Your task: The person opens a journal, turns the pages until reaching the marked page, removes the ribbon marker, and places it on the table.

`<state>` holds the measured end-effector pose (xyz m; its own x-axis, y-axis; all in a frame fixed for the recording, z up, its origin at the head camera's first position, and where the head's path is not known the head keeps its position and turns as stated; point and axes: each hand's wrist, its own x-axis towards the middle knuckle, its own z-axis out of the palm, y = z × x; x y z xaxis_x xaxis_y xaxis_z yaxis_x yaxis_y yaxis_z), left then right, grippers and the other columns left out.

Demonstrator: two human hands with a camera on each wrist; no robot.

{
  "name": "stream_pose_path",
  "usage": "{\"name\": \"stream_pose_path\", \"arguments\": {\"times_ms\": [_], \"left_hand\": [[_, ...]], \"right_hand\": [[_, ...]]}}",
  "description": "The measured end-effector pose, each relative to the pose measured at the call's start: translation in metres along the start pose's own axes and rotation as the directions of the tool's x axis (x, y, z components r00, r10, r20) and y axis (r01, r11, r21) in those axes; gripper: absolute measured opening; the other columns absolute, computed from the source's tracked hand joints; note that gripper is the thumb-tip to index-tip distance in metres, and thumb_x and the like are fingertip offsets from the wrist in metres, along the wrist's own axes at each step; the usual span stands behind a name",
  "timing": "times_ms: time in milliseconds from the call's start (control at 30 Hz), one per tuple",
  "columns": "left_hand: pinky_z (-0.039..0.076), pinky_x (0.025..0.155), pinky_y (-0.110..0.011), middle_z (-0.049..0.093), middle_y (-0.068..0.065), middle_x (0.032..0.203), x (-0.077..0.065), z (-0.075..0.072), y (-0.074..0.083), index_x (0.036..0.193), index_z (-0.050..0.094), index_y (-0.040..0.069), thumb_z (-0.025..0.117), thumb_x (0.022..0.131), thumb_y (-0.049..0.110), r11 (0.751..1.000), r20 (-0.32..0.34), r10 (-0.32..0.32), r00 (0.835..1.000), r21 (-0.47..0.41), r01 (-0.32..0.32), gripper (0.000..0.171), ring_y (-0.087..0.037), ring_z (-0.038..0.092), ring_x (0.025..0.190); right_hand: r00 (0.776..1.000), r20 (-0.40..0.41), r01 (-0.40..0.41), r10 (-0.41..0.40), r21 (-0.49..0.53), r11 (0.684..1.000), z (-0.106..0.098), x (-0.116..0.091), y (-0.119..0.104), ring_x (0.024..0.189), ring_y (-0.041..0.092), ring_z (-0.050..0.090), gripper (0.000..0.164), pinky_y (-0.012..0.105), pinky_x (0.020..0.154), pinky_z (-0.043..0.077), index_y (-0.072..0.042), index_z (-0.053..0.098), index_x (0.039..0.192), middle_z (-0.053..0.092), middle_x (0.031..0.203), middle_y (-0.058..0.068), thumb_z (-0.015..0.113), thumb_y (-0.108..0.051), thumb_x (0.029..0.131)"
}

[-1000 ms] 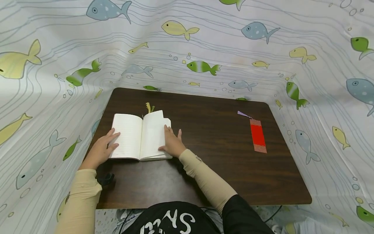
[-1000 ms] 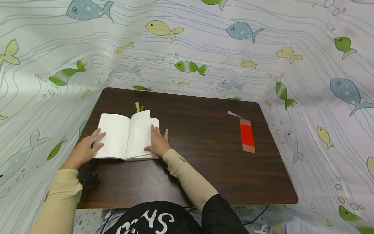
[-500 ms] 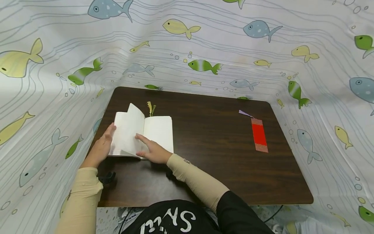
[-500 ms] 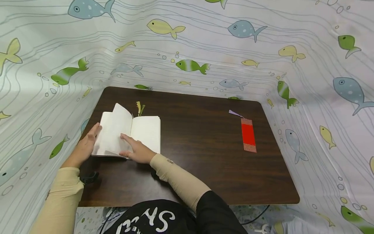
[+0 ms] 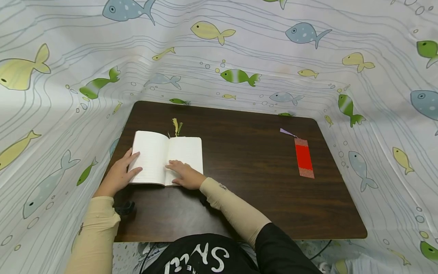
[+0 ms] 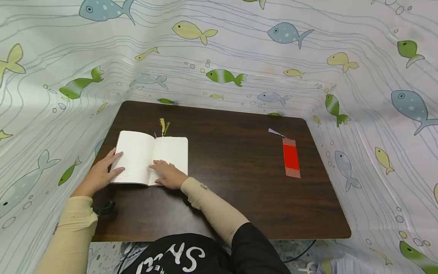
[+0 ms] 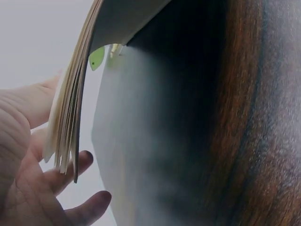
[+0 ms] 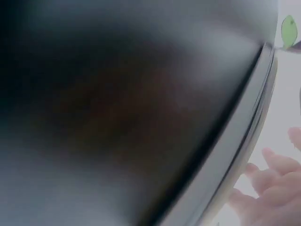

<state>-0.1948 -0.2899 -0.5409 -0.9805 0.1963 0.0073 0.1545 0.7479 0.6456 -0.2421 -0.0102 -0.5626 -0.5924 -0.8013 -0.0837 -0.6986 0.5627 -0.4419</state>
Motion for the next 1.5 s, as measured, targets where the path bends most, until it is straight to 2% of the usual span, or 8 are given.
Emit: {"name": "stream_pose_path", "arguments": {"times_ms": [233, 500, 800, 1067, 1133, 1267, 1333, 1500], "left_hand": [[0.023, 0.103, -0.070, 0.013, -0.025, 0.158, -0.002, 0.001, -0.002, 0.149, 0.031, -0.003, 0.057, 0.098, 0.029, 0.999, -0.008, 0.037, 0.999, 0.017, -0.037, 0.065, -0.057, 0.023, 0.135], [0.022, 0.105, -0.070, 0.012, -0.022, 0.159, 0.001, -0.001, 0.001, 0.150, 0.030, 0.000, 0.056, 0.099, 0.032, 1.000, 0.018, 0.020, 1.000, 0.003, -0.020, 0.066, -0.055, 0.020, 0.137], [0.022, 0.105, -0.070, 0.012, -0.026, 0.158, 0.001, 0.000, 0.003, 0.149, 0.031, -0.002, 0.056, 0.098, 0.033, 1.000, 0.030, 0.005, 1.000, 0.021, -0.005, 0.066, -0.056, 0.020, 0.137], [0.020, 0.105, -0.070, 0.011, -0.026, 0.158, -0.001, -0.001, 0.005, 0.149, 0.032, -0.002, 0.050, 0.101, 0.035, 1.000, 0.026, -0.010, 1.000, 0.000, 0.010, 0.062, -0.055, 0.019, 0.138], [0.019, 0.105, -0.071, 0.011, -0.024, 0.159, -0.002, -0.002, 0.006, 0.149, 0.031, -0.001, 0.043, 0.103, 0.036, 1.000, 0.023, -0.013, 1.000, -0.015, 0.013, 0.060, -0.055, 0.018, 0.138], [0.014, 0.108, -0.070, 0.012, -0.022, 0.159, -0.004, -0.003, 0.008, 0.152, 0.026, 0.002, 0.028, 0.106, 0.036, 0.997, 0.013, -0.022, 1.000, -0.076, 0.023, 0.057, -0.052, 0.015, 0.141], [0.013, 0.109, -0.070, 0.013, -0.022, 0.159, -0.004, -0.004, 0.009, 0.153, 0.022, 0.004, 0.020, 0.107, 0.037, 0.994, 0.005, -0.032, 0.999, -0.103, 0.033, 0.057, -0.052, 0.015, 0.141], [0.015, 0.106, -0.071, 0.014, -0.022, 0.158, -0.004, -0.007, 0.013, 0.156, 0.010, 0.012, 0.009, 0.106, 0.041, 0.986, 0.004, -0.060, 0.998, -0.157, 0.059, 0.058, -0.055, 0.017, 0.139]], "right_hand": [[0.955, 0.035, -0.276, 0.295, -0.265, 0.924, -0.011, -0.024, 0.029, 0.148, 0.027, 0.017, 0.096, 0.048, 0.115, 0.029, -0.010, 0.027, 0.153, 0.017, 0.161, 0.012, 0.069, -0.055, 0.079], [0.947, -0.040, -0.311, 0.320, -0.375, 0.873, -0.017, -0.031, 0.035, 0.146, 0.029, 0.023, 0.096, 0.058, 0.111, 0.030, -0.013, 0.035, 0.150, 0.024, 0.159, 0.010, 0.066, -0.061, 0.073], [0.870, -0.129, -0.493, 0.476, -0.276, 0.825, -0.010, -0.028, 0.038, 0.149, 0.033, 0.011, 0.122, 0.063, 0.115, 0.012, 0.001, 0.009, 0.154, 0.017, 0.160, 0.016, 0.067, -0.067, 0.070], [0.908, -0.202, -0.344, 0.368, 0.144, 0.928, -0.017, -0.026, 0.022, 0.148, 0.028, 0.018, 0.101, 0.057, 0.117, 0.011, 0.000, -0.002, 0.154, 0.010, 0.162, 0.015, 0.063, -0.046, 0.091], [0.921, -0.208, -0.249, 0.329, 0.336, 0.909, -0.020, -0.025, 0.013, 0.148, 0.024, 0.016, 0.096, 0.049, 0.119, 0.014, -0.005, -0.008, 0.154, 0.003, 0.163, 0.012, 0.058, -0.042, 0.095], [0.961, -0.174, -0.063, 0.214, 0.616, 0.785, -0.020, -0.020, -0.006, 0.148, 0.014, 0.015, 0.094, 0.033, 0.116, 0.028, -0.025, -0.017, 0.153, 0.002, 0.163, 0.006, 0.056, -0.038, 0.097], [0.979, -0.149, -0.019, 0.138, 0.608, 0.794, -0.018, -0.016, -0.014, 0.147, 0.010, 0.016, 0.095, 0.030, 0.115, 0.029, -0.027, -0.015, 0.154, 0.009, 0.163, 0.002, 0.059, -0.038, 0.095], [0.998, -0.070, 0.019, 0.004, 0.317, 0.948, -0.006, -0.005, -0.022, 0.146, 0.005, 0.016, 0.087, 0.039, 0.118, 0.023, -0.018, 0.006, 0.157, 0.014, 0.162, -0.006, 0.061, -0.043, 0.093]]}}
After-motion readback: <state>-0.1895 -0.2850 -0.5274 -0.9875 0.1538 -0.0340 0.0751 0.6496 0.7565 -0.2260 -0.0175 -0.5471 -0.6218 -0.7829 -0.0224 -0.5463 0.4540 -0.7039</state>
